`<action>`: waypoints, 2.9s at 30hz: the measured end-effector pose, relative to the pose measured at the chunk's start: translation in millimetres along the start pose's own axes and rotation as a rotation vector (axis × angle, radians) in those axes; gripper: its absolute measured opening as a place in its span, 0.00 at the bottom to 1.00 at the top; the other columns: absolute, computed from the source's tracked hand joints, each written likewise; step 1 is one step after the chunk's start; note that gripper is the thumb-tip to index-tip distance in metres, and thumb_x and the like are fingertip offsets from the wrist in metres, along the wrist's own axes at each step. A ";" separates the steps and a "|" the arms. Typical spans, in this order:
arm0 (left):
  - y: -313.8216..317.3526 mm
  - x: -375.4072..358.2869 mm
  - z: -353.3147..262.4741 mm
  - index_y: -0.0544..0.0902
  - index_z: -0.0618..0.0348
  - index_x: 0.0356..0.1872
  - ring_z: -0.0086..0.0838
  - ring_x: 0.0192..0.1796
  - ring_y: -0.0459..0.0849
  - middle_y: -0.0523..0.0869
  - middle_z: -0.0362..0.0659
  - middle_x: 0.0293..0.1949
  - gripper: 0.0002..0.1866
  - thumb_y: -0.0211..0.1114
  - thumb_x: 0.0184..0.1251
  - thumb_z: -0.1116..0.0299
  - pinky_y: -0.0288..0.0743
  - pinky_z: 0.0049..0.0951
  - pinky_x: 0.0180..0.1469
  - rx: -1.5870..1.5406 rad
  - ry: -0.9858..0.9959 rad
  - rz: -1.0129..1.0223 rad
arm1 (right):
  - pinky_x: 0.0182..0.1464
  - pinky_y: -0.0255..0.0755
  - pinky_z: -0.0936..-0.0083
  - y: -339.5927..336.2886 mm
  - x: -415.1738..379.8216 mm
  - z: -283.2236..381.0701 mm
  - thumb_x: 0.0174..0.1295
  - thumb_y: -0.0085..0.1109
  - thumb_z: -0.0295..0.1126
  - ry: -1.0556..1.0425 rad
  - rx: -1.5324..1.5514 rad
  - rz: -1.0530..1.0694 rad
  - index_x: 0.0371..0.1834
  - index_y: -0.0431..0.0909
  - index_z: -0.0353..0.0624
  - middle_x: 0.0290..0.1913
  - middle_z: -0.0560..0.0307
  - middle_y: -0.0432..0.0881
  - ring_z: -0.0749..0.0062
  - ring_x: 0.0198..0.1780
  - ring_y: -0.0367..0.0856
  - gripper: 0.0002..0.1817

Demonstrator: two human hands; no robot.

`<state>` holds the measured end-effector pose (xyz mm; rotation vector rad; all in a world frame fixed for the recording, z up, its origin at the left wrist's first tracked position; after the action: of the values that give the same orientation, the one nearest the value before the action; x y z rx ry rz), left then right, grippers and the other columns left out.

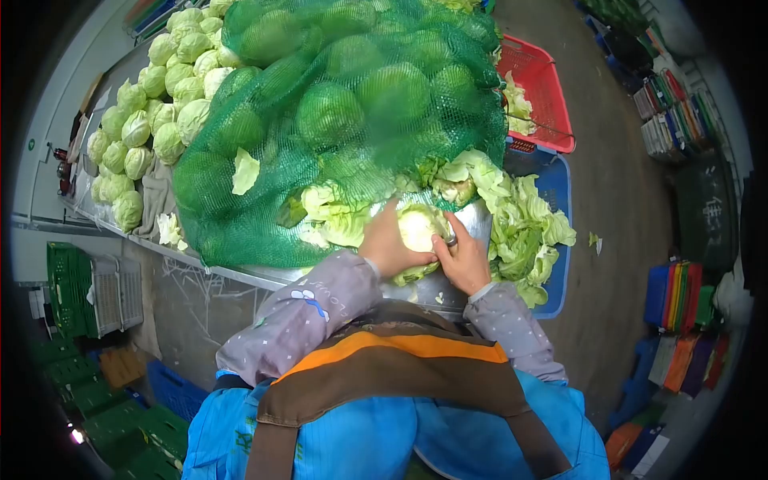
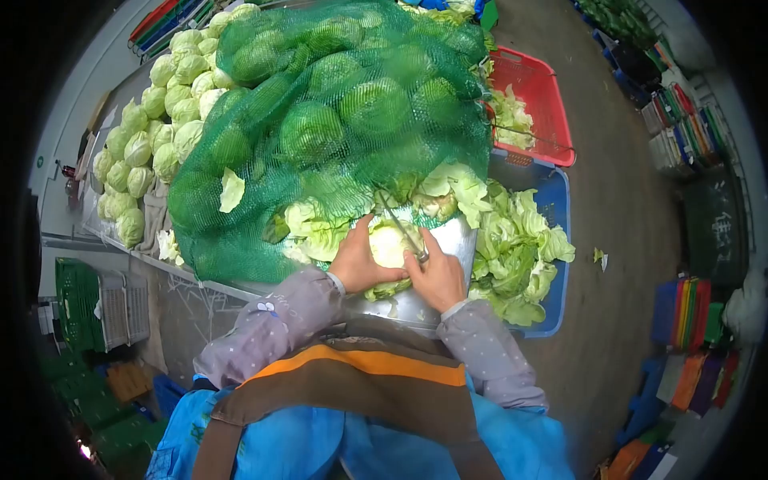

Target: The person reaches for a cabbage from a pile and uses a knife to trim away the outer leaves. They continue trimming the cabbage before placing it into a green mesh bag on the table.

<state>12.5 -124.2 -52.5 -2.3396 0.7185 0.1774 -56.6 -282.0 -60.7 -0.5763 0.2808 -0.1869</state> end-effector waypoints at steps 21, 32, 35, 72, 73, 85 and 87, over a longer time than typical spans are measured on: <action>34.4 -34.8 31.0 0.62 0.68 0.59 0.47 0.56 0.71 0.72 0.59 0.52 0.49 0.78 0.38 0.50 0.69 0.41 0.57 0.109 0.204 -0.297 | 0.43 0.75 0.61 12.6 88.1 -86.7 0.45 0.67 0.34 -0.035 -0.301 -0.262 0.33 0.83 0.35 0.33 0.36 0.82 0.43 0.38 0.82 0.15; 36.6 -31.9 114.4 0.77 0.68 0.29 0.39 0.31 0.82 0.81 0.51 0.25 0.21 0.68 0.59 0.55 0.76 0.39 0.41 -0.494 -0.223 -0.270 | 0.52 0.73 0.76 14.4 -7.5 -0.5 0.43 0.76 0.31 -0.029 0.197 0.171 0.58 0.75 0.41 0.51 0.48 0.81 0.70 0.51 0.80 0.34; 11.3 -40.3 137.2 0.82 0.64 0.32 0.45 0.37 0.85 0.84 0.59 0.33 0.15 0.68 0.57 0.59 0.76 0.41 0.39 -0.255 -0.192 -0.402 | 0.57 0.70 0.75 16.8 11.5 -39.1 0.45 0.75 0.27 -0.086 0.459 0.189 0.57 0.74 0.37 0.55 0.48 0.79 0.68 0.58 0.76 0.32; 1.5 -34.9 10.4 0.52 0.75 0.67 0.52 0.61 0.73 0.68 0.66 0.61 0.62 0.81 0.32 0.54 0.69 0.36 0.61 0.128 0.095 -0.095 | 0.34 0.70 0.53 27.6 -23.2 -13.1 0.70 0.44 0.44 -0.067 -0.108 -0.053 0.65 0.63 0.42 0.28 0.37 0.81 0.38 0.31 0.79 0.25; -0.3 -33.4 10.7 0.53 0.75 0.67 0.51 0.61 0.73 0.68 0.66 0.61 0.63 0.80 0.32 0.53 0.69 0.36 0.62 0.061 0.036 -0.067 | 0.34 0.70 0.53 22.3 -33.7 -11.2 0.70 0.44 0.44 -0.067 -0.105 -0.058 0.65 0.63 0.42 0.28 0.37 0.81 0.38 0.31 0.79 0.25; -1.7 -25.7 0.5 0.53 0.77 0.67 0.50 0.61 0.73 0.70 0.65 0.59 0.63 0.80 0.31 0.52 0.69 0.35 0.61 0.044 -0.052 -0.041 | 0.31 0.69 0.51 39.4 -28.3 -16.1 0.70 0.44 0.44 -0.015 -0.215 -0.119 0.53 0.75 0.36 0.29 0.34 0.80 0.37 0.30 0.79 0.22; 2.0 -27.1 2.2 0.52 0.77 0.67 0.50 0.61 0.73 0.70 0.65 0.59 0.63 0.80 0.32 0.52 0.69 0.35 0.61 0.076 -0.035 -0.053 | 0.39 0.71 0.52 38.3 -29.2 -28.9 0.70 0.42 0.45 0.028 -0.042 -0.097 0.52 0.75 0.37 0.30 0.31 0.80 0.35 0.36 0.79 0.22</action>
<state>-11.2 -111.9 -46.9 -2.2749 0.6346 0.1642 -89.5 -257.9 -99.2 -0.6294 0.2848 -0.2834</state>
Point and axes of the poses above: each hand's wrist, its own x-axis towards the middle knuckle, its own y-axis out of the palm, z = x × y, the point moved 1 cm from there along x, towards the middle knuckle
